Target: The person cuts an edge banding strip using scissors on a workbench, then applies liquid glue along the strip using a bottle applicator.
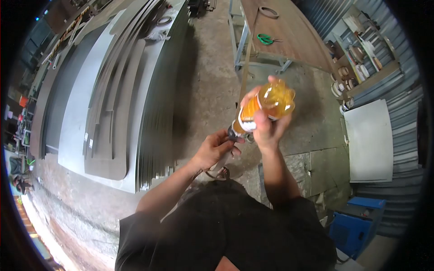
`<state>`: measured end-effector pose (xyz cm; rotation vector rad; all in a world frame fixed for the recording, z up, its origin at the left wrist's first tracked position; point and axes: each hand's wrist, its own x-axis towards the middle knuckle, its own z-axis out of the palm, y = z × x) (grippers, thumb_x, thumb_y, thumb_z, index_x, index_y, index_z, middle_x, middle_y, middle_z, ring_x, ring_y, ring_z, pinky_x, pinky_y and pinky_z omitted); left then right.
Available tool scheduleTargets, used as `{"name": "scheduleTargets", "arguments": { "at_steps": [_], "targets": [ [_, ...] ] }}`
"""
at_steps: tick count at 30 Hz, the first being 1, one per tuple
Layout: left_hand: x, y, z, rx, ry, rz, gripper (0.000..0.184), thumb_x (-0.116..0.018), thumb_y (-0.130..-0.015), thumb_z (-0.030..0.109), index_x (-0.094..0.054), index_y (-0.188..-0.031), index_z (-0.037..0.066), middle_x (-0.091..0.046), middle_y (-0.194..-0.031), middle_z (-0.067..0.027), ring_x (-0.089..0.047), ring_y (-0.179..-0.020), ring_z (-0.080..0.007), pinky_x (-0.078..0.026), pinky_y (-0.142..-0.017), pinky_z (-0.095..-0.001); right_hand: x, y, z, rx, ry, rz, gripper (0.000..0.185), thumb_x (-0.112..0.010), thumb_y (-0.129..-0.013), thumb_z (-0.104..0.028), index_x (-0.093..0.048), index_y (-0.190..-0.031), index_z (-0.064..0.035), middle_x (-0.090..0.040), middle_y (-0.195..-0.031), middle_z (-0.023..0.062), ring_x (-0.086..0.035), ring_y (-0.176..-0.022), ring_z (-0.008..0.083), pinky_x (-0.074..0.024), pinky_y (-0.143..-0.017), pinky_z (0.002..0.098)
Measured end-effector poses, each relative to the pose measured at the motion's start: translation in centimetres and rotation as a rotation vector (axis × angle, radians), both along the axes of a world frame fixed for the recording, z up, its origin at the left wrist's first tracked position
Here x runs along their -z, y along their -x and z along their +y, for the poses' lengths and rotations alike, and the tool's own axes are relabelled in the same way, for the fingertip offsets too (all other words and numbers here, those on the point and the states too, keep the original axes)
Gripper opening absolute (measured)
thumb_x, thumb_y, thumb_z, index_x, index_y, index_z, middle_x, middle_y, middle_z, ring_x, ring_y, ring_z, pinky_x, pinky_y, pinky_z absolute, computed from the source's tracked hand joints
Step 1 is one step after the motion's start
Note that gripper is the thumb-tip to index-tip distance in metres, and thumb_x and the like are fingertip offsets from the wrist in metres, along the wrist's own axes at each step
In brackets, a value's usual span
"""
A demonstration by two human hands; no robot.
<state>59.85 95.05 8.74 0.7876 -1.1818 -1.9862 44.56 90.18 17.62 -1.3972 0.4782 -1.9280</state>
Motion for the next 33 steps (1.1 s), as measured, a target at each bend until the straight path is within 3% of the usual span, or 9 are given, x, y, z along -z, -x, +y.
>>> {"name": "scheduleTargets", "arguments": {
  "at_steps": [6,10,14,17,19,21,27,33],
  "targets": [
    [-0.3,-3.1,3.2,0.036,-0.056,0.023,0.046,-0.052,-0.099,0.001,-0.038,-0.142,0.001,-0.066,-0.115,-0.0139,-0.066,-0.097,-0.0184,-0.051,-0.088,-0.0312,-0.4,-1.4,-2.2,0.177,-0.027,0.080,0.060,-0.078,-0.081,-0.010,-0.045,-0.131,0.0005,-0.062,-0.092,0.0057,-0.062,-0.068,0.0118,-0.0520,-0.060,0.0256],
    [-0.1,-4.7,4.0,0.055,-0.080,0.050,0.041,-0.053,-0.099,0.003,-0.043,-0.139,0.003,-0.066,-0.111,-0.0133,-0.067,-0.091,-0.0188,-0.052,-0.085,-0.0316,-0.5,-2.2,-1.4,0.262,0.014,0.118,0.063,-0.079,-0.081,-0.017,-0.045,-0.131,0.0013,-0.063,-0.094,0.0073,-0.063,-0.073,0.0130,-0.0532,-0.066,0.0272],
    [-0.3,-5.3,4.5,0.030,-0.094,0.023,0.032,-0.051,-0.100,0.005,-0.049,-0.132,0.002,-0.067,-0.109,-0.0120,-0.066,-0.081,-0.0161,-0.053,-0.077,-0.0301,-0.7,-4.2,3.3,0.024,-0.033,-0.048,0.063,-0.077,-0.080,-0.013,-0.045,-0.132,0.0018,-0.064,-0.091,0.0087,-0.064,-0.074,0.0143,-0.0532,-0.067,0.0271],
    [1.1,-6.3,5.5,0.013,-0.138,0.154,0.028,-0.051,-0.100,0.005,-0.052,-0.128,0.001,-0.068,-0.109,-0.0121,-0.065,-0.081,-0.0152,-0.053,-0.077,-0.0294,-0.7,-4.8,2.8,0.188,-0.031,0.051,0.057,-0.078,-0.080,-0.011,-0.048,-0.127,0.0012,-0.064,-0.090,0.0078,-0.063,-0.073,0.0137,-0.0522,-0.064,0.0265],
    [0.8,-6.7,6.3,0.037,-0.159,0.126,0.027,-0.052,-0.100,0.006,-0.054,-0.126,0.000,-0.068,-0.111,-0.0127,-0.065,-0.082,-0.0152,-0.053,-0.078,-0.0294,0.9,-3.4,0.0,0.198,-0.123,0.091,0.043,-0.077,-0.082,-0.011,-0.051,-0.114,-0.0008,-0.064,-0.090,0.0057,-0.062,-0.068,0.0118,-0.0509,-0.060,0.0273],
    [0.8,-6.8,6.6,0.031,-0.132,0.126,0.028,-0.052,-0.100,0.005,-0.054,-0.127,-0.001,-0.068,-0.111,-0.0129,-0.065,-0.082,-0.0153,-0.053,-0.079,-0.0297,1.4,-3.3,-1.0,0.278,-0.084,0.107,0.046,-0.078,-0.082,-0.011,-0.051,-0.118,-0.0001,-0.064,-0.089,0.0059,-0.063,-0.067,0.0123,-0.0514,-0.061,0.0274],
    [1.1,-7.4,6.4,0.007,-0.173,0.147,0.034,-0.053,-0.098,0.002,-0.051,-0.132,-0.003,-0.067,-0.116,-0.0143,-0.066,-0.088,-0.0168,-0.052,-0.082,-0.0310,0.3,-6.6,5.8,-0.018,-0.068,0.002,0.061,-0.081,-0.076,-0.016,-0.051,-0.126,0.0013,-0.064,-0.093,0.0057,-0.064,-0.075,0.0119,-0.0530,-0.069,0.0264],
    [0.6,-8.5,7.8,0.046,-0.083,0.135,0.038,-0.052,-0.095,-0.004,-0.050,-0.133,-0.003,-0.061,-0.128,-0.0183,-0.067,-0.101,-0.0211,-0.053,-0.087,-0.0337,1.5,-5.7,1.3,0.211,-0.063,0.135,0.056,-0.079,-0.080,-0.014,-0.050,-0.126,0.0003,-0.064,-0.091,0.0062,-0.063,-0.071,0.0118,-0.0510,-0.063,0.0259]
  ]
}}
